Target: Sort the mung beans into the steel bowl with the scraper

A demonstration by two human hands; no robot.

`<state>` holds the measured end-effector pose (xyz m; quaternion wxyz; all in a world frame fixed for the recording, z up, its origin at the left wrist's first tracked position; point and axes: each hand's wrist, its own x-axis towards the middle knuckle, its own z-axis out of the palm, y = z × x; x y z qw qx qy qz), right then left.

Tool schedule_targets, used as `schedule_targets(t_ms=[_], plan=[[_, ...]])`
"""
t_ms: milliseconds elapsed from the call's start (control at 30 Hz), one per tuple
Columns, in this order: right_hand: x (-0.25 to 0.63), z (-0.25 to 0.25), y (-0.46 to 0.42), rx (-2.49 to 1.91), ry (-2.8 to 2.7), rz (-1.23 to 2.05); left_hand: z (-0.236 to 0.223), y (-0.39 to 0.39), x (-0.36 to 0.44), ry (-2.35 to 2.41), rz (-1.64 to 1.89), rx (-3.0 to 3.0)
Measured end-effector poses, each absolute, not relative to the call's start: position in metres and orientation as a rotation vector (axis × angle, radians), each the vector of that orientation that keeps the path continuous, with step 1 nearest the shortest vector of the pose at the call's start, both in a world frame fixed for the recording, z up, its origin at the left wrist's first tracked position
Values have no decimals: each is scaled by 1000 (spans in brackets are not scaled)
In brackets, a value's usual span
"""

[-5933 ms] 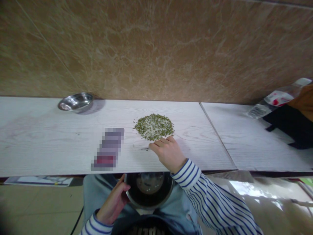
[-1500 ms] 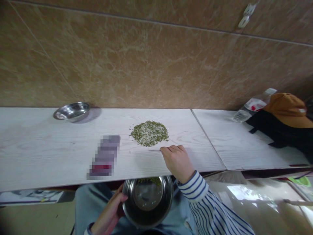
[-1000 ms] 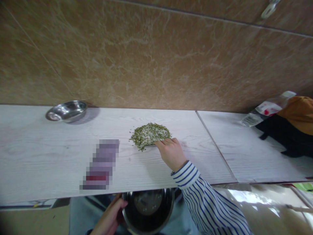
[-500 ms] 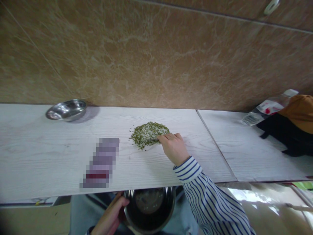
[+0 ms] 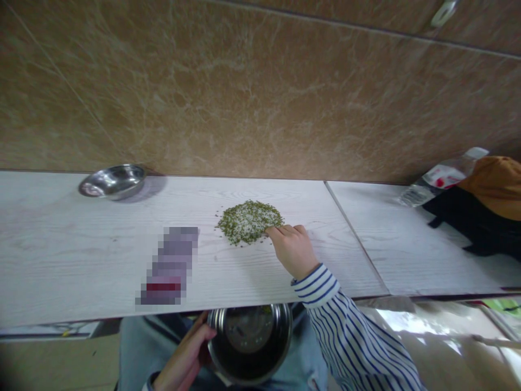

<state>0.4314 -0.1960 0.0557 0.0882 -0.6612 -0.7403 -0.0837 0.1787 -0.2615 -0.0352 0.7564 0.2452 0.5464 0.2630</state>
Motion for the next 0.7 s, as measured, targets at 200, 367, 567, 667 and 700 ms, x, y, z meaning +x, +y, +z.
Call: schedule_targets(t_ms=[200,367,567,667,700], plan=[[430,53,-197,-2039,-2214,-261,-33,-262,179,1170,568,502],[430,55,-207,-1966,-2259,-232,-41,-263,181,1207,560,514],[435,57,-214,-2004,-2207,-270,-46,-266,185,1195,575,497],[433,57,-219,-1994,-2244,-247,-41,-266,186,1178,581,492],[433,57,-221,-1985,-2246,-241,-40,-266,186,1177,579,492]])
